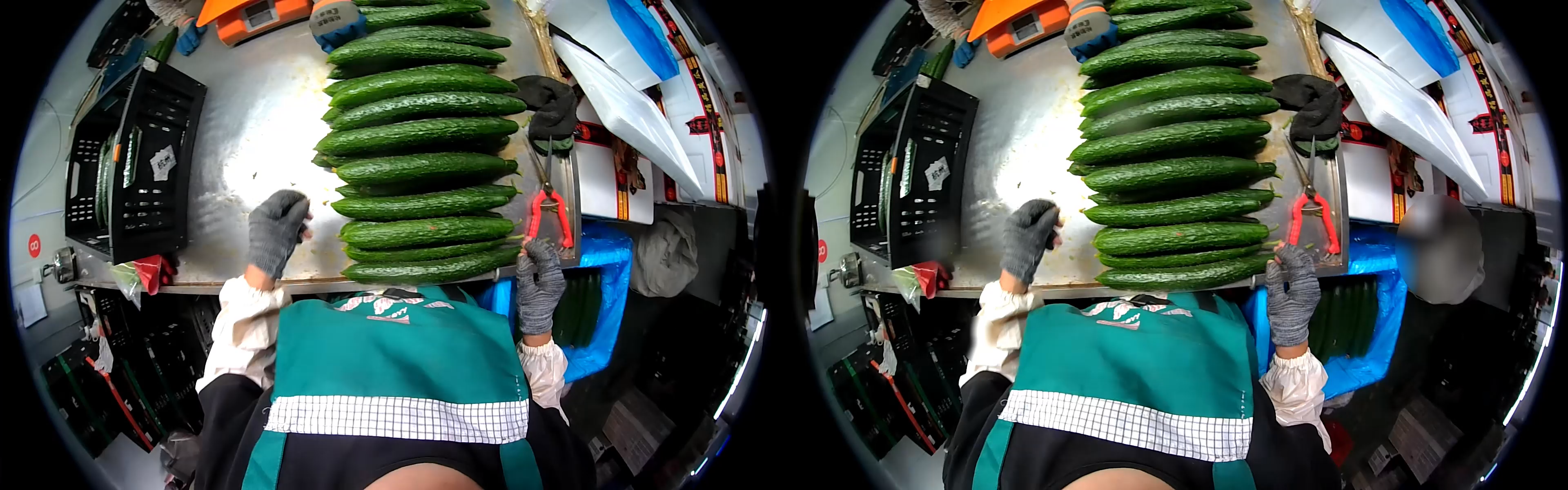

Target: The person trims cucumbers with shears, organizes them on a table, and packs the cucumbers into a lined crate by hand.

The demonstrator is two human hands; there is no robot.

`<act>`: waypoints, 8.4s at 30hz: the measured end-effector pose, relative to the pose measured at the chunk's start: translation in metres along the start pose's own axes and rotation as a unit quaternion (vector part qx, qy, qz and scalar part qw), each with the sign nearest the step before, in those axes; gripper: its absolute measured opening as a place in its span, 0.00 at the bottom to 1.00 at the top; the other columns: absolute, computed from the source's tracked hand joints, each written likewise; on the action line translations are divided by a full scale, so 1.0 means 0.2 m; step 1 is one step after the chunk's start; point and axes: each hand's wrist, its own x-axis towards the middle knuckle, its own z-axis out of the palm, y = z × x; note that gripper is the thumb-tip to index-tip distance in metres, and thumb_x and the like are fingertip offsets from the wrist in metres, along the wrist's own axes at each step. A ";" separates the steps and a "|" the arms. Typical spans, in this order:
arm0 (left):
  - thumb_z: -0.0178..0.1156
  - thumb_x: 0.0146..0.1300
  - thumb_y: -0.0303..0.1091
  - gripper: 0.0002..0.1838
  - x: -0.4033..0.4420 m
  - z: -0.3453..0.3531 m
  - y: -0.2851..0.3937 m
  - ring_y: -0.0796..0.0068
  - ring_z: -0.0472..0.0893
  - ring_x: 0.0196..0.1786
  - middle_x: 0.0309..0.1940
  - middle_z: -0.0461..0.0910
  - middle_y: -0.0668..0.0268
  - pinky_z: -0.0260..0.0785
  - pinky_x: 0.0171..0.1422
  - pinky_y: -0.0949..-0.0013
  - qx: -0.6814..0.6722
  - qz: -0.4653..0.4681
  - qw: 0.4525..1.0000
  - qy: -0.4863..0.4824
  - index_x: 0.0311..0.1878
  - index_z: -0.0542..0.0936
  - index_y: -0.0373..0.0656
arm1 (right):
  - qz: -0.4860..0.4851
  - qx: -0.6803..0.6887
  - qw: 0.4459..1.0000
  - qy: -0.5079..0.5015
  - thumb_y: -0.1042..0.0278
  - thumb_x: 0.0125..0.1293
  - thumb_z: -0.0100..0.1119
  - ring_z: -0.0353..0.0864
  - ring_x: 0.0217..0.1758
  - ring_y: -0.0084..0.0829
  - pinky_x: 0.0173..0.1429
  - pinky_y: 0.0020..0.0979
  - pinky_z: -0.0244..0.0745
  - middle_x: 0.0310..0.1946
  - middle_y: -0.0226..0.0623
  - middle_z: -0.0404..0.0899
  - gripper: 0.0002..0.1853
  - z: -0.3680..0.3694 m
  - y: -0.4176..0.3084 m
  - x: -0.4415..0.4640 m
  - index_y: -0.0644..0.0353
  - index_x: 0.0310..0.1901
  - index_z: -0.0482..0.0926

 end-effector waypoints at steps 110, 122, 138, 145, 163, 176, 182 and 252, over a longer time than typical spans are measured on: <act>0.59 0.47 0.39 0.19 -0.11 0.89 0.20 0.58 0.71 0.42 0.39 0.73 0.60 0.62 0.41 0.55 0.463 0.589 0.644 -0.154 0.44 0.75 0.43 | 0.254 0.146 0.907 -0.303 0.61 0.51 0.60 0.73 0.35 0.47 0.41 0.37 0.69 0.31 0.51 0.73 0.18 -0.39 0.07 -0.11 0.65 0.39 0.72; 0.61 0.46 0.39 0.18 -0.11 0.89 0.20 0.57 0.72 0.41 0.40 0.74 0.59 0.63 0.39 0.56 0.456 0.600 0.641 -0.142 0.41 0.77 0.44 | 0.234 0.092 0.921 -0.297 0.62 0.49 0.60 0.71 0.32 0.51 0.37 0.40 0.67 0.27 0.51 0.71 0.15 -0.38 0.04 -0.11 0.64 0.32 0.71; 0.60 0.47 0.39 0.18 -0.11 0.89 0.20 0.57 0.72 0.41 0.39 0.73 0.59 0.62 0.41 0.56 0.461 0.597 0.640 -0.147 0.41 0.77 0.43 | 0.195 0.031 0.952 -0.235 0.65 0.50 0.59 0.70 0.30 0.50 0.35 0.39 0.66 0.26 0.52 0.68 0.14 -0.37 -0.02 -0.19 0.66 0.32 0.70; 0.60 0.47 0.39 0.17 -0.11 0.89 0.20 0.56 0.71 0.42 0.39 0.73 0.59 0.63 0.41 0.56 0.456 0.595 0.644 -0.152 0.41 0.77 0.43 | 0.273 0.052 0.904 -0.326 0.63 0.52 0.61 0.75 0.32 0.39 0.40 0.34 0.70 0.29 0.49 0.73 0.21 -0.51 0.00 -0.19 0.72 0.42 0.71; 0.60 0.47 0.38 0.17 -0.10 0.88 0.18 0.56 0.72 0.43 0.41 0.74 0.59 0.63 0.44 0.55 0.430 0.594 0.662 -0.152 0.42 0.77 0.44 | 0.243 -0.049 0.887 -0.389 0.60 0.53 0.58 0.72 0.33 0.52 0.37 0.40 0.68 0.28 0.54 0.72 0.17 -0.40 -0.08 -0.02 0.66 0.36 0.70; 0.61 0.47 0.38 0.17 -0.08 0.87 0.17 0.56 0.72 0.43 0.41 0.74 0.60 0.63 0.43 0.55 0.419 0.597 0.665 -0.161 0.41 0.77 0.44 | 0.243 -0.088 0.909 -0.327 0.62 0.51 0.56 0.72 0.30 0.53 0.36 0.43 0.68 0.25 0.54 0.71 0.14 -0.29 -0.16 -0.11 0.66 0.31 0.70; 0.61 0.47 0.38 0.17 -0.08 0.87 0.16 0.56 0.72 0.43 0.41 0.74 0.60 0.63 0.44 0.55 0.421 0.600 0.661 -0.158 0.41 0.77 0.44 | 0.259 -0.088 0.904 -0.329 0.62 0.53 0.52 0.73 0.33 0.50 0.40 0.43 0.68 0.26 0.55 0.73 0.14 -0.33 -0.19 -0.08 0.67 0.33 0.70; 0.58 0.49 0.40 0.25 -0.16 0.89 0.04 0.52 0.57 0.65 0.62 0.60 0.59 0.42 0.65 0.41 0.492 0.672 0.484 -0.269 0.54 0.70 0.55 | 0.075 -0.199 0.955 0.205 0.67 0.47 0.63 0.72 0.45 0.39 0.50 0.37 0.69 0.38 0.43 0.74 0.13 -0.26 0.49 0.07 0.60 0.34 0.75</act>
